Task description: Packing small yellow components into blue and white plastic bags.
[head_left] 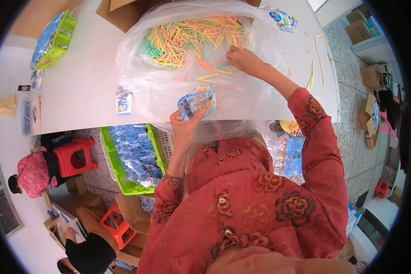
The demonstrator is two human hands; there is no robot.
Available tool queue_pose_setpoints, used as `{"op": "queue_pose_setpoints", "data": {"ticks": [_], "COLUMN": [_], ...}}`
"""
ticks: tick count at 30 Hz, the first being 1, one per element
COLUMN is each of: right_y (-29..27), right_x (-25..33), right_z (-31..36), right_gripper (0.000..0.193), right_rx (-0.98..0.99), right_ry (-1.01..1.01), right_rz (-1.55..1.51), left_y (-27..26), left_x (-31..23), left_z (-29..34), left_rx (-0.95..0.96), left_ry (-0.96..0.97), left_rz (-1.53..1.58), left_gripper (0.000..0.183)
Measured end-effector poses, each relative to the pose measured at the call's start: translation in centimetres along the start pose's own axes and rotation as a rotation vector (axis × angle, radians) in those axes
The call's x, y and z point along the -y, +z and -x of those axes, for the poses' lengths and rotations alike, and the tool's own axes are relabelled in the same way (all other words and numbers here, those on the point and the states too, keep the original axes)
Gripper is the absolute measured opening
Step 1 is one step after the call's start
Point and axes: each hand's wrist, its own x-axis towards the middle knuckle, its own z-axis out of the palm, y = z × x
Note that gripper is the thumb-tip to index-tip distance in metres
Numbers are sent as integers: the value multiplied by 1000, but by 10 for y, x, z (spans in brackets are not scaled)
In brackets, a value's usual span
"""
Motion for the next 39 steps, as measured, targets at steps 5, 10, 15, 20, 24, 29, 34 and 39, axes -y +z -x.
{"op": "queue_pose_setpoints", "data": {"ticks": [5, 10, 15, 20, 24, 29, 34, 39], "right_y": [1, 7, 9, 15, 1, -59, -111, -107], "right_x": [1, 4, 16, 10, 5, 36, 87, 108], "right_z": [1, 3, 0, -3, 10, 20, 35, 40], "right_gripper": [8, 13, 16, 18, 9, 8, 7, 5], "right_rx": [73, 14, 60, -33, -193, -249, -49, 42], "right_ry": [3, -99, -100, 20, 35, 196, 113, 44], "right_rz": [97, 149, 326, 235, 44, -621, -1251, -1293], "left_y": [3, 6, 9, 11, 13, 14, 17, 24], "left_x": [-2, -3, 0, 0, -3, -5, -2, -5], "left_z": [3, 4, 4, 5, 6, 3, 0, 3], "left_rx": [-12, -4, -12, 14, 4, 32, 50, 80], "left_ry": [18, 21, -49, -36, 29, 48, 69, 8], "left_rz": [-22, -7, -27, -13, -9, -59, -115, -123], "left_gripper": [23, 23, 33, 32, 21, 18, 16, 17]}}
